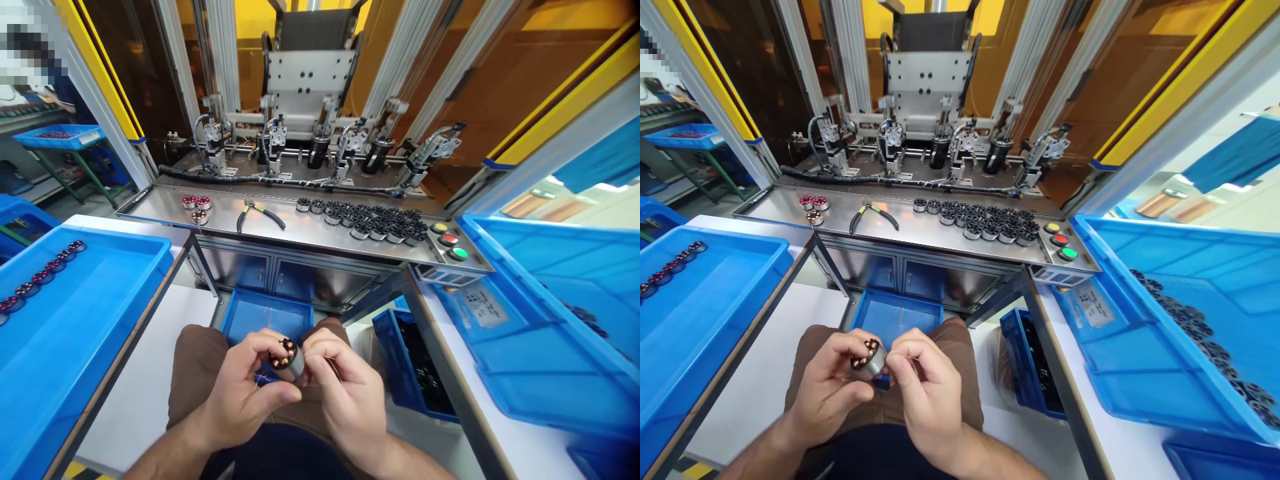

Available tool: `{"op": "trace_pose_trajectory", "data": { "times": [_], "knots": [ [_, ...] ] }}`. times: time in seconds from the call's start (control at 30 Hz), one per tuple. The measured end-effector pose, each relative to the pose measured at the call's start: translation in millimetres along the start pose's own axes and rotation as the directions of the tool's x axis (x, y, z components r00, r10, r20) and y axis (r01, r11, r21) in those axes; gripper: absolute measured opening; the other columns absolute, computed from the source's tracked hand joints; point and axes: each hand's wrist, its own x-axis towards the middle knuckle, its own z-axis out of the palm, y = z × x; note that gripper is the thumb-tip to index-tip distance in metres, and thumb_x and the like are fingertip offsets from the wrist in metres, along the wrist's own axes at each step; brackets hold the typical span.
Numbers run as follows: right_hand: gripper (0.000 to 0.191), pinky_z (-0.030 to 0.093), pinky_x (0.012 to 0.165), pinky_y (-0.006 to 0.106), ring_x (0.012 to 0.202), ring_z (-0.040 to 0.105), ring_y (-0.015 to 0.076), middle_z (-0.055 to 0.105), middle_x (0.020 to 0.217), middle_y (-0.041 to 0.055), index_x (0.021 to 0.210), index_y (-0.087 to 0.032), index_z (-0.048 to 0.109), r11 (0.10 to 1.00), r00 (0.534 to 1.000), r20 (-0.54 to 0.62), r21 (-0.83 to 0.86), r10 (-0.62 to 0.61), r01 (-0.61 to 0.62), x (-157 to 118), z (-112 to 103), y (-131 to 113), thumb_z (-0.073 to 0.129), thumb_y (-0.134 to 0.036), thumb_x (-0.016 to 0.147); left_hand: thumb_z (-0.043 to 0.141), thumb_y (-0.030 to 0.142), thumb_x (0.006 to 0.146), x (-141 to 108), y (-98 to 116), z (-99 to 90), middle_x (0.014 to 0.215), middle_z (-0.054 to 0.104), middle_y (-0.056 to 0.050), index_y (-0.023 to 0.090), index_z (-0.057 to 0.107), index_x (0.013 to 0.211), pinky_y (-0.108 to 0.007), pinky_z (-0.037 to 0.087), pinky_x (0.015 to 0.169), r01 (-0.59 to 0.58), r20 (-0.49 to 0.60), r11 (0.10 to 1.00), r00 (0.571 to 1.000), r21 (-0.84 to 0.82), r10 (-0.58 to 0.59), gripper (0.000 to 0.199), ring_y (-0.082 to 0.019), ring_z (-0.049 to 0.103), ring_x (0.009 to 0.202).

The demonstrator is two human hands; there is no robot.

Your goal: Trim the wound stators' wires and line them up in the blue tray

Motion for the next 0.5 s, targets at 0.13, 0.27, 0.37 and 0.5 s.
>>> {"op": "trace_pose_trajectory", "data": {
  "times": [0.13,0.27,0.37,0.5],
  "knots": [
    [0.034,0.044,0.054,0.021,0.057,0.05,0.0097,0.053,0.062,-0.0011,0.066,-0.017,0.056,0.909,0.954,0.073,0.289,0.292,-0.301,-4,3,13,0.062,-0.035,0.094,0.084,0.018,0.073,0,-2,-3.3,0.107,0.074,-0.009,0.026,0.06,0.122,-0.031,0.058,0.087,-0.242,0.019,0.902,0.968,0.359,0.252,0.055,-0.022,0.072,0.098],
    [0.037,0.039,0.047,0.019,0.051,0.045,0.0083,0.052,0.06,-0.0018,0.065,-0.016,0.057,0.735,0.868,0.152,0.475,0.473,-0.484,-7,4,17,0.072,-0.042,0.086,0.086,0.022,0.072,2,-1,-3.5,0.104,0.077,-0.009,0.021,0.06,0.125,-0.029,0.06,0.086,-0.285,0.036,0.808,0.95,0.516,0.311,0.059,-0.021,0.074,0.095],
    [0.037,0.038,0.047,0.018,0.051,0.044,0.0075,0.053,0.059,-0.0021,0.064,-0.015,0.059,0.655,0.805,0.146,0.508,0.575,-0.559,-8,6,17,0.076,-0.042,0.083,0.085,0.026,0.073,3,0,-3.9,0.1,0.077,-0.01,0.017,0.062,0.119,-0.028,0.061,0.086,-0.327,0.065,0.769,0.934,0.549,0.35,0.053,-0.021,0.075,0.093],
    [0.035,0.038,0.049,0.018,0.052,0.044,0.0071,0.054,0.058,-0.002,0.063,-0.015,0.062,0.621,0.783,0.156,0.526,0.602,-0.581,-8,6,17,0.078,-0.041,0.082,0.084,0.027,0.074,5,-2,-5.6,0.098,0.076,-0.01,0.016,0.061,0.116,-0.028,0.061,0.086,-0.321,0.066,0.788,0.938,0.525,0.339,0.049,-0.02,0.074,0.092]
  ]
}}
